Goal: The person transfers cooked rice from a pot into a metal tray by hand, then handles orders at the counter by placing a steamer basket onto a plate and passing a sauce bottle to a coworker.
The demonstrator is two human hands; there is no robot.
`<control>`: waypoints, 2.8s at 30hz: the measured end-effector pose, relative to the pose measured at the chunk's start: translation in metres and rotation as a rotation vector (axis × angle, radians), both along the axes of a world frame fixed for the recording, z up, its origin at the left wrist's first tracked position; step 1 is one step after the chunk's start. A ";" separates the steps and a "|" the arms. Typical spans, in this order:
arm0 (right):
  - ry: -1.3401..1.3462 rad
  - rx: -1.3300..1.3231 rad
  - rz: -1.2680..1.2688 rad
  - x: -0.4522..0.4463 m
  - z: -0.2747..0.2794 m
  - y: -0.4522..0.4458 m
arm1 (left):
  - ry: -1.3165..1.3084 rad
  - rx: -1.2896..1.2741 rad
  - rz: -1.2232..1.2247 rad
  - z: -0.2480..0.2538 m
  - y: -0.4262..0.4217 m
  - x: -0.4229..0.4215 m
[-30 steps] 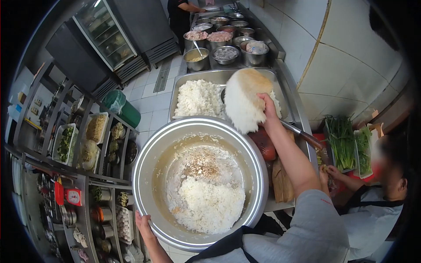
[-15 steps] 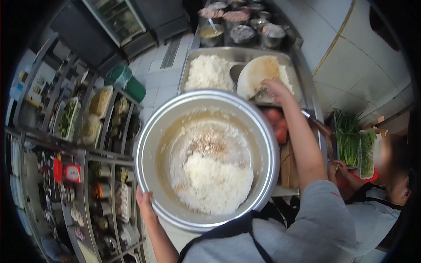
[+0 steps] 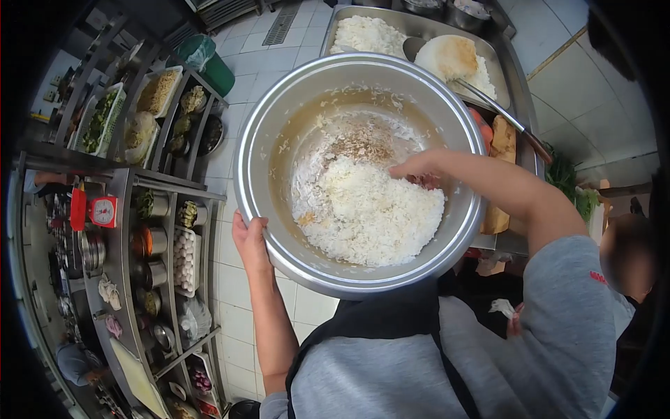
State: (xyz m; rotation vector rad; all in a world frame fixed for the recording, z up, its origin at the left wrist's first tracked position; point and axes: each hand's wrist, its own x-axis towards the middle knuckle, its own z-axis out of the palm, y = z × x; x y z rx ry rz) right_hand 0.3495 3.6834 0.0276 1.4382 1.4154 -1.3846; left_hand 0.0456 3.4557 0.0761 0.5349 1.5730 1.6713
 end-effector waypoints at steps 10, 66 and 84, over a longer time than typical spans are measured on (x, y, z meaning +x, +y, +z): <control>0.257 -0.241 -0.451 -0.011 0.078 -0.059 | -0.007 0.012 0.023 0.000 -0.007 0.009; 1.129 -0.594 -1.092 -0.007 0.083 -0.090 | 0.064 0.052 -0.043 0.005 -0.001 0.010; 0.819 -0.254 -1.201 -0.074 0.016 -0.052 | 0.073 -0.021 0.013 0.004 -0.002 0.007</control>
